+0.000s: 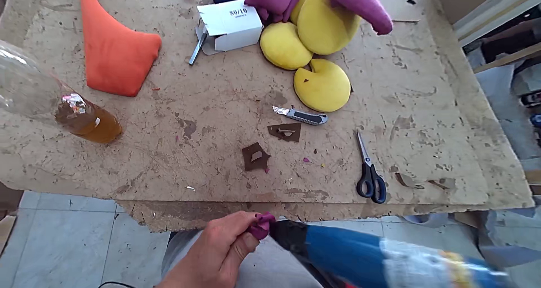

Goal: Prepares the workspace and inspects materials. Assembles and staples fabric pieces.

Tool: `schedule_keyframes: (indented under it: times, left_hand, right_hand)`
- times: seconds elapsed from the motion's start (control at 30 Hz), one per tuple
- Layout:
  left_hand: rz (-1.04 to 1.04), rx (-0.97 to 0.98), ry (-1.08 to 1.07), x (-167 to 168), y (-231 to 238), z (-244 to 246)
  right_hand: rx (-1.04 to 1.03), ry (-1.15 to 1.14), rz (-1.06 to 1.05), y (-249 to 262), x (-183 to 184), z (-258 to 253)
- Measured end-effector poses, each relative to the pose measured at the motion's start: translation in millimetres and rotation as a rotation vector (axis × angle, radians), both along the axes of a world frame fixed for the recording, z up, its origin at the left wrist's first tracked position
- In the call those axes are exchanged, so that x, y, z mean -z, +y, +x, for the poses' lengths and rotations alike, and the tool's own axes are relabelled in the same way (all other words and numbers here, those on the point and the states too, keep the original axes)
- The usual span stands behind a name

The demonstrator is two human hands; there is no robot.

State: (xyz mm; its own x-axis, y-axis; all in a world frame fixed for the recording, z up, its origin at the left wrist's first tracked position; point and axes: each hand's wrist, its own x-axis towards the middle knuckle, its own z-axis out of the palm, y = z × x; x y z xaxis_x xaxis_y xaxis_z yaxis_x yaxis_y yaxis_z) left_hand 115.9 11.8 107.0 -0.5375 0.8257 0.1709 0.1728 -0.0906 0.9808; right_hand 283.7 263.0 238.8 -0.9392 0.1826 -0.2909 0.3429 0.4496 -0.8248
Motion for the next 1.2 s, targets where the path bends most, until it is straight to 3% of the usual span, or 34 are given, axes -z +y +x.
schedule_keyframes:
  times: [0.07, 0.13, 0.23, 0.3, 0.43, 0.5, 0.57, 0.63, 0.7, 0.9, 1.2]
  left_hand:
    - [0.155, 0.086, -0.239, -1.4, 2.4, -4.7]
    - [0.23, 0.156, -0.372, -5.0, -0.3, -9.3]
    - [0.258, 0.188, -0.398, -10.2, -2.2, -11.4]
    - [0.268, 0.203, -0.405, -13.1, -2.2, -11.3]
    - [0.277, 0.17, -0.429, -22.5, -2.5, -9.4]
    - [0.268, 0.136, -0.497, -27.9, -2.0, -8.1]
    - [0.256, 0.141, -0.582, -34.0, -1.3, -6.3]
    - [0.221, 0.173, -0.6, -39.9, 0.9, -4.0]
    - [0.202, 0.205, -0.56, -41.9, 2.3, -2.2]
    - [0.175, 0.255, -0.515, -41.6, -2.8, -2.0]
    - [0.183, 0.283, -0.541, -37.1, -9.6, -4.7]
  right_hand:
    - [0.08, 0.145, -0.158, 14.2, -3.1, 0.6]
    - [0.112, 0.281, -0.171, 35.1, 6.5, -2.5]
    - [0.177, 0.007, 0.226, 63.6, 16.5, 7.7]
    - [0.2, -0.142, 0.512, 68.2, 49.0, 0.5]
    - [0.272, -0.055, 0.809, 78.1, 149.7, -9.3]
    - [0.212, 0.008, 0.834, 69.6, 153.6, -18.6]
    - [0.166, 0.247, 0.739, 37.9, 116.3, -33.3]
    - [0.065, 0.53, 0.424, -0.4, 74.9, -49.3]
    - [-0.084, 0.658, 0.19, -33.3, 50.6, -64.4]
    - [-0.278, 0.662, 0.057, -43.3, 52.9, -81.3]
    - [-0.287, 0.609, 0.019, -51.4, 53.3, -83.2]
